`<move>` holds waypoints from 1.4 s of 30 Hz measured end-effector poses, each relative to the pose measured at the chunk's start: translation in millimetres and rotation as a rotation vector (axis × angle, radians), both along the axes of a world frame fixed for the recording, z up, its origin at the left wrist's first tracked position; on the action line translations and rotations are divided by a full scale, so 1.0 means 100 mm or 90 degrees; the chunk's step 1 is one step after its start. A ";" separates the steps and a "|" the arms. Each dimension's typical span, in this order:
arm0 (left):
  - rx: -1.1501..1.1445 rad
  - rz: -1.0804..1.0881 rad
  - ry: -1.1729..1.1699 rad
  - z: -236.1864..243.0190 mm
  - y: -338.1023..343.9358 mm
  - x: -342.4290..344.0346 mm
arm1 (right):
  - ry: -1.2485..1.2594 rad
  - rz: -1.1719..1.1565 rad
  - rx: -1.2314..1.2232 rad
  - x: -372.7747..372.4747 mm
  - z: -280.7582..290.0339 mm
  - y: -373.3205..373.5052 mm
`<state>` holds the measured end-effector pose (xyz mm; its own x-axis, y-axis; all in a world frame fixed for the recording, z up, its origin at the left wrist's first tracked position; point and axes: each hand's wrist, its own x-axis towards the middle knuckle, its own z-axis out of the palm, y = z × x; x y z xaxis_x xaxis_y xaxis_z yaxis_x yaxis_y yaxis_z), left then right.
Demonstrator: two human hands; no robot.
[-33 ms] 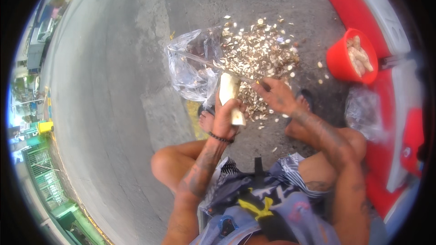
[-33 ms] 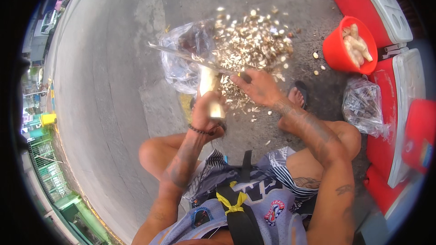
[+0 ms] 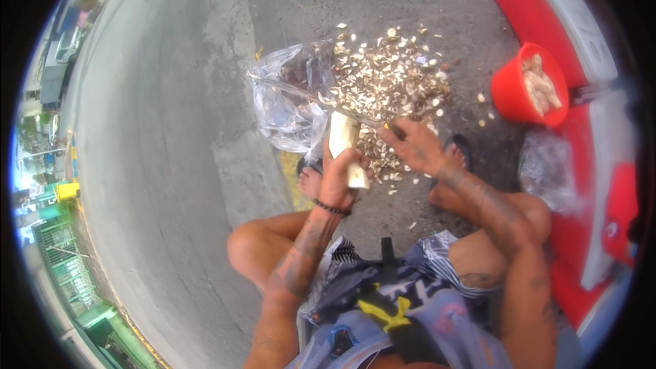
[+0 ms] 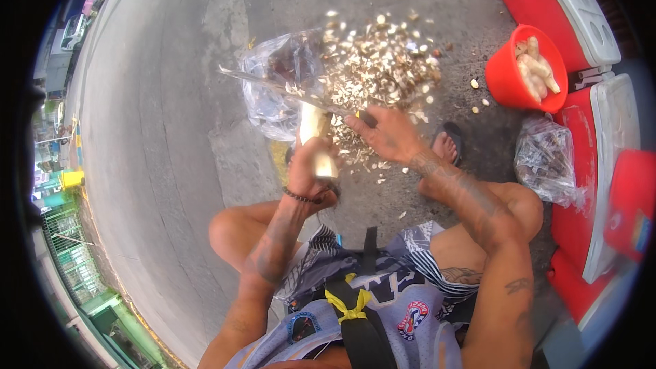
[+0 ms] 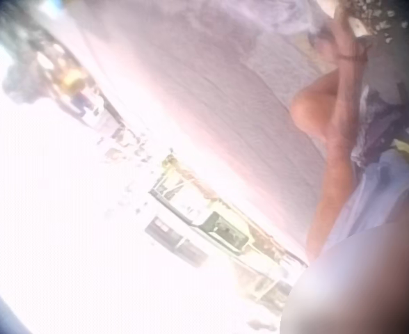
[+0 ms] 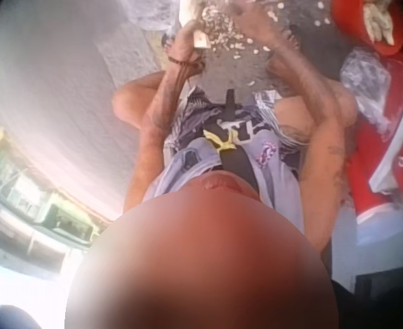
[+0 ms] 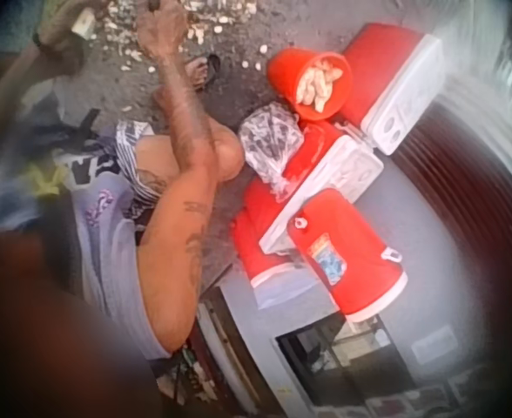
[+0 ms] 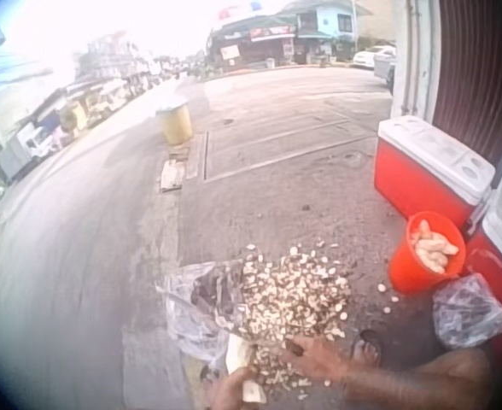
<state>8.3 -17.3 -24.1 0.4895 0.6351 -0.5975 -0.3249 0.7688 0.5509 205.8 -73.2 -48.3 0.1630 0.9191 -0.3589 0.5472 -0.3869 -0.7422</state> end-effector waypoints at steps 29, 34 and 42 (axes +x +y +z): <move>-0.122 0.074 -0.198 0.10 0.02 -0.04 | -0.003 0.065 0.062 -0.12 0.07 -0.06; -0.113 0.053 -0.179 0.05 0.00 -0.05 | 0.003 0.045 0.098 -0.15 0.11 -0.08; -0.182 0.067 -0.182 0.06 0.00 -0.04 | -0.108 0.017 0.070 0.00 -0.16 -0.15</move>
<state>4.6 -16.8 -18.3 0.6028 0.5184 -0.6065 -0.5187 0.8322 0.1959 206.2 -88.0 -64.7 0.1876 0.9560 -0.2255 0.6773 -0.2922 -0.6752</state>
